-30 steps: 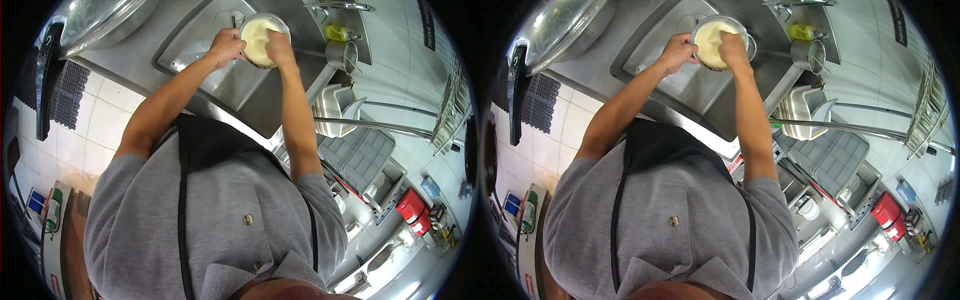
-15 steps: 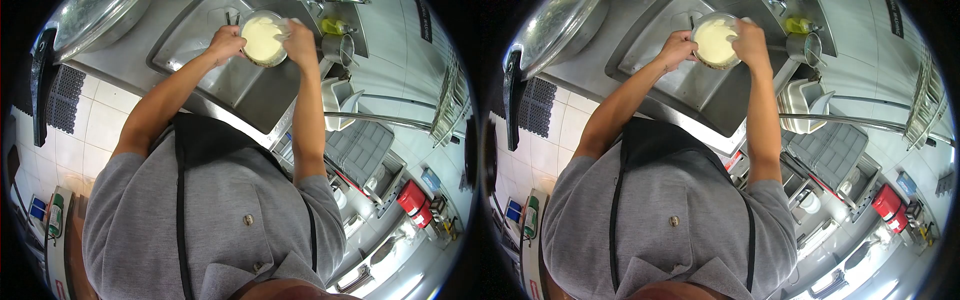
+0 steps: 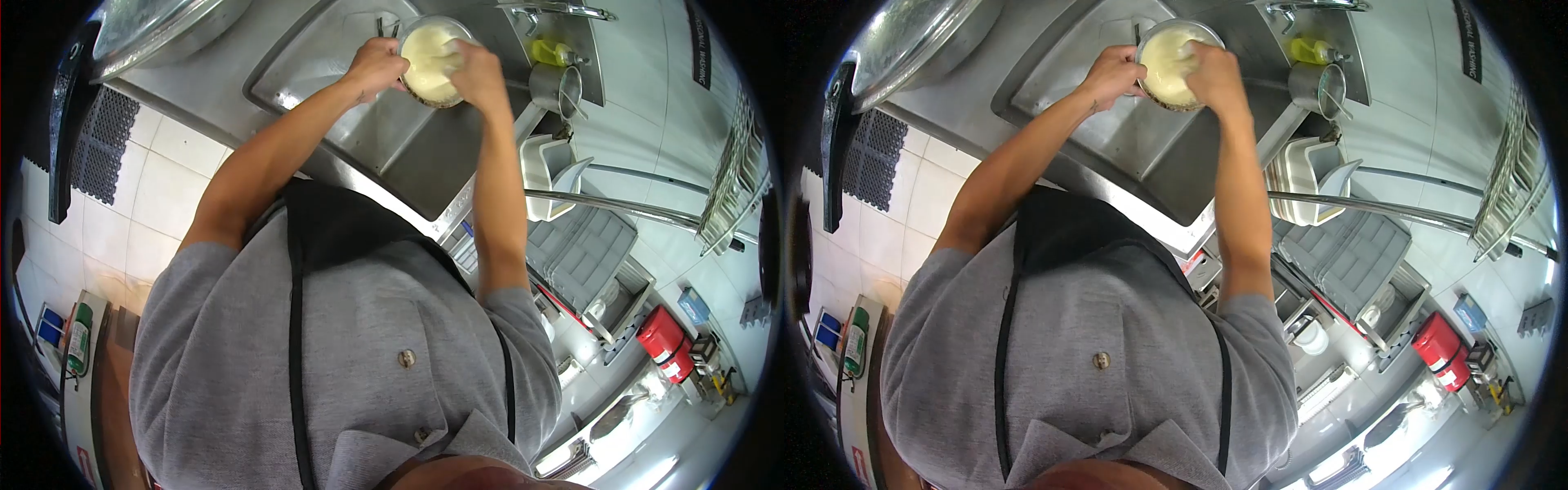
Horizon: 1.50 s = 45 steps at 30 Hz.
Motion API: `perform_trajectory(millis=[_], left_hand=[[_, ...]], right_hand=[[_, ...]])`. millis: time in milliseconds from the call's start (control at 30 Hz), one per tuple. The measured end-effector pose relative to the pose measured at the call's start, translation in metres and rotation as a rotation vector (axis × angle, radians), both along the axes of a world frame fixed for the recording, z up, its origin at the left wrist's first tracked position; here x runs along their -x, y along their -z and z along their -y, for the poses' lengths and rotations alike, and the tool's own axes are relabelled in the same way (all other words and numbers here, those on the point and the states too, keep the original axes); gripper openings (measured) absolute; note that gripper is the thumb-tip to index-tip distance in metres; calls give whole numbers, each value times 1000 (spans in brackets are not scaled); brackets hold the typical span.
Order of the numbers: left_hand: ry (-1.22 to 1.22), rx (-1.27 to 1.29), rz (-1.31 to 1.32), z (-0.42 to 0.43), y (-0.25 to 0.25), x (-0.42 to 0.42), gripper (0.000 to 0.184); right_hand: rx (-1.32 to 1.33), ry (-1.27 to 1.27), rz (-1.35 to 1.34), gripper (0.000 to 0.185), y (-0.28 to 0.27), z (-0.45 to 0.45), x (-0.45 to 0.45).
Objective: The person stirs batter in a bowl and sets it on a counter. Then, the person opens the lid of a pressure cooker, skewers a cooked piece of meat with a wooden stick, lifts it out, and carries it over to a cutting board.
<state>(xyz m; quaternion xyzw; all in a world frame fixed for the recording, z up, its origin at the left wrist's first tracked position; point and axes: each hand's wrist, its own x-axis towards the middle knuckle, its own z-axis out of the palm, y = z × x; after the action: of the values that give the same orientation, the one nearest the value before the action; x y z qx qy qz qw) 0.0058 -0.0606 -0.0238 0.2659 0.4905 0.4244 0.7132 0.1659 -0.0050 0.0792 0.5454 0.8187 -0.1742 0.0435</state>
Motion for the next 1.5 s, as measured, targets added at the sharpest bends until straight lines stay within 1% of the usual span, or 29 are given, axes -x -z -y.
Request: perform_trajectory(millis=[67, 100, 167, 200, 267, 300, 333, 400, 467, 500, 567, 600, 633, 667, 700, 733, 800, 833, 900, 933, 1000, 1100, 1133, 1200, 1233, 1267, 1333, 1400, 1500], left_hand=[[-10, 4, 19, -1, 3, -1, 7], [-15, 3, 37, -2, 3, -3, 8], [-17, -3, 35, -3, 0, -5, 8], [-23, -4, 26, -3, -1, -4, 9], [1, -16, 30, -3, -9, -1, 12], [24, -22, 32, -2, -11, 0, 18], [24, -21, 32, -2, -9, -1, 18], [1, -30, 11, -1, -5, -2, 11], [-2, -30, 5, 0, -5, -2, 11], [-7, -31, 1, 0, -6, -1, 11], [-12, -19, 6, 2, -9, -1, 11], [-17, -9, 13, 2, -11, 0, 11], [-18, -12, 9, 0, -9, 2, 11], [-11, -21, 2, 1, -5, 2, 11], [-1, -27, -3, 2, -3, 1, 11], [-5, -30, -11, 2, -5, 3, 11], [-1, -22, -26, 4, -7, 9, 11], [4, -17, -33, 8, -9, 11, 11], [-28, -2, 26, 7, -14, 13, 8], [-16, -14, 25, 6, -10, 12, 8], [-20, -14, 42, 7, -8, 16, 9], [-57, 27, 27, 9, -22, 25, 13], [-48, 27, 28, 13, -17, 22, 13], [-60, -9, 10, 5, -6, 26, 13], [-58, -3, 6, 8, -4, 27, 13], [-71, -10, 19, 8, -2, 28, 13], [-83, -29, 31, 1, -9, 31, 14], [-107, -3, 40, -1, -14, 32, 20], [-97, -28, 10, -8, -2, 32, 18]], right_hand=[[-112, -89, -57, 33, -39, 1, 1], [-114, -88, -53, 33, -55, 1, -1], [-238, -94, -55, 27, -82, -1, -4], [-243, -94, -51, 27, -97, 1, -2], [-232, -31, -164, 26, -122, 4, 2], [-231, -30, -163, 26, -128, 4, 0], [-284, -5, -194, 25, -133, 2, -3], [-336, 22, -230, 24, -143, 7, 1], [-377, 163, -351, 19, -152, 18, 13], [-376, 163, -354, 19, -148, 19, 14], [-619, 113, -297, 14, -129, 22, 11], [-687, 151, -399, 10, -100, 18, 8], [-674, 232, -509, 10, -70, 22, 15], [-574, 312, -238, 17, -30, 26, 12], [-311, 138, 111, 21, -1, 30, 5], [-338, 35, -125, 25, 9, 40, 12], [-574, 19, -189, 34, -3, 46, 20], [-569, 25, -195, 34, 0, 46, 23], [-512, 227, -217, 34, 7, 40, 25], [-250, 177, -61, 36, 14, 35, 21], [-190, 59, -170, 39, 20, 36, 16], [-266, 57, -186, 38, 28, 39, 24], [-268, 66, -184, 38, 26, 46, 22], [-236, 56, -214, 34, 25, 40, 27], [-156, 133, -221, 36, 22, 38, 28], [-155, 137, -225, 36, 20, 35, 28], [-87, 139, -243, 35, 15, 24, 26], [-83, 113, -248, 33, 20, 14, 21], [-39, 164, -256, 27, 22, 1, 16]])
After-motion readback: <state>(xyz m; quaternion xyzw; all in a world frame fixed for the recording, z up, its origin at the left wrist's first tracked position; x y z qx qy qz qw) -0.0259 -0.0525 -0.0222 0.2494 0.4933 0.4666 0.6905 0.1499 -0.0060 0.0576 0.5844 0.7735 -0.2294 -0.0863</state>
